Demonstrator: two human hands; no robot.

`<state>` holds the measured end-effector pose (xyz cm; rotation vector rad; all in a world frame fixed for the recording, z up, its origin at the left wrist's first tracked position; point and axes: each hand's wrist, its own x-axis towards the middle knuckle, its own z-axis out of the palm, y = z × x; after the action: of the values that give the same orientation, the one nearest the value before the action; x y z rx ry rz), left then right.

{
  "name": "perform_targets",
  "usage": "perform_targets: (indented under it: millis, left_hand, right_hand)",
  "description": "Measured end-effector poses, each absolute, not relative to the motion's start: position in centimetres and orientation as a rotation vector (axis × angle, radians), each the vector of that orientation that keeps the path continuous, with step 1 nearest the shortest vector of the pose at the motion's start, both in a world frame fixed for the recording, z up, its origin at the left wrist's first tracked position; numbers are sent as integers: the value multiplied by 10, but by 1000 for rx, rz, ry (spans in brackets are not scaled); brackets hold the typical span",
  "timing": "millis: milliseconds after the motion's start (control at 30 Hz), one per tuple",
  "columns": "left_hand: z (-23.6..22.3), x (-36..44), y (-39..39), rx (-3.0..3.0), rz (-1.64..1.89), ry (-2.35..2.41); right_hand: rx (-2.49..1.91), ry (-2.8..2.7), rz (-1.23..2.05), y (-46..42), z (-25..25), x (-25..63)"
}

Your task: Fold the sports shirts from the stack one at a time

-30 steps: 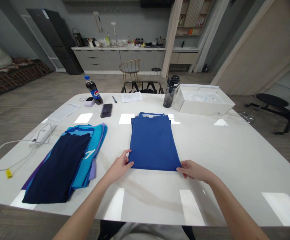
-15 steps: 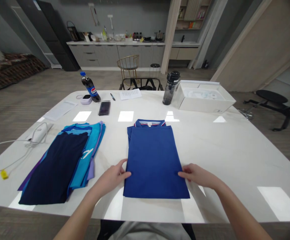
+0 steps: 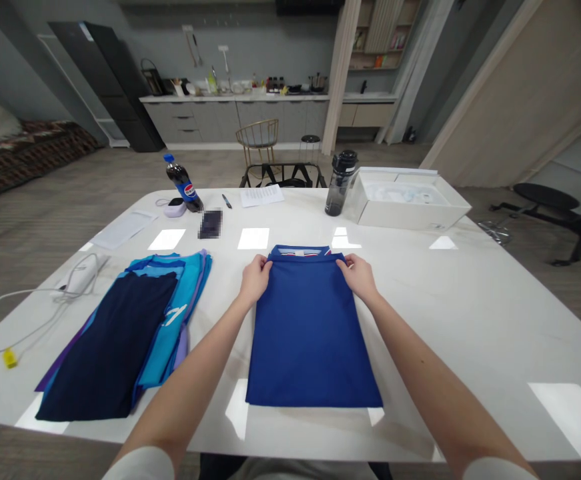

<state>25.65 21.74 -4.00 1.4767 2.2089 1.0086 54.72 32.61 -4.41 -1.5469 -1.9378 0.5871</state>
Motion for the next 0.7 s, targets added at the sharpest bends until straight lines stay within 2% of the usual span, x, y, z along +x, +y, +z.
perform_targets:
  millis: [67, 133, 267, 400, 533, 700]
  left_hand:
    - [-38, 251, 225, 1463, 1216, 2145]
    - [-37, 243, 237, 1440, 1253, 2156]
    - [-42, 241, 257, 1457, 1047, 2327]
    - [-46, 272, 254, 1934, 1025, 2207]
    - [-61, 302, 244, 2123, 726, 1997]
    - [-80, 292, 236, 2094, 593, 2009]
  right_hand:
    - [-1447, -1882, 581, 332, -42, 546]
    - [-1444, -1850, 571, 341, -44, 542]
    - [-1604, -1942, 448, 352, -51, 528]
    - [-1454, -2067, 228, 331, -52, 501]
    - [-1206, -2409, 311, 307, -61, 474]
    - [-1310, -2552, 301, 311, -80, 486]
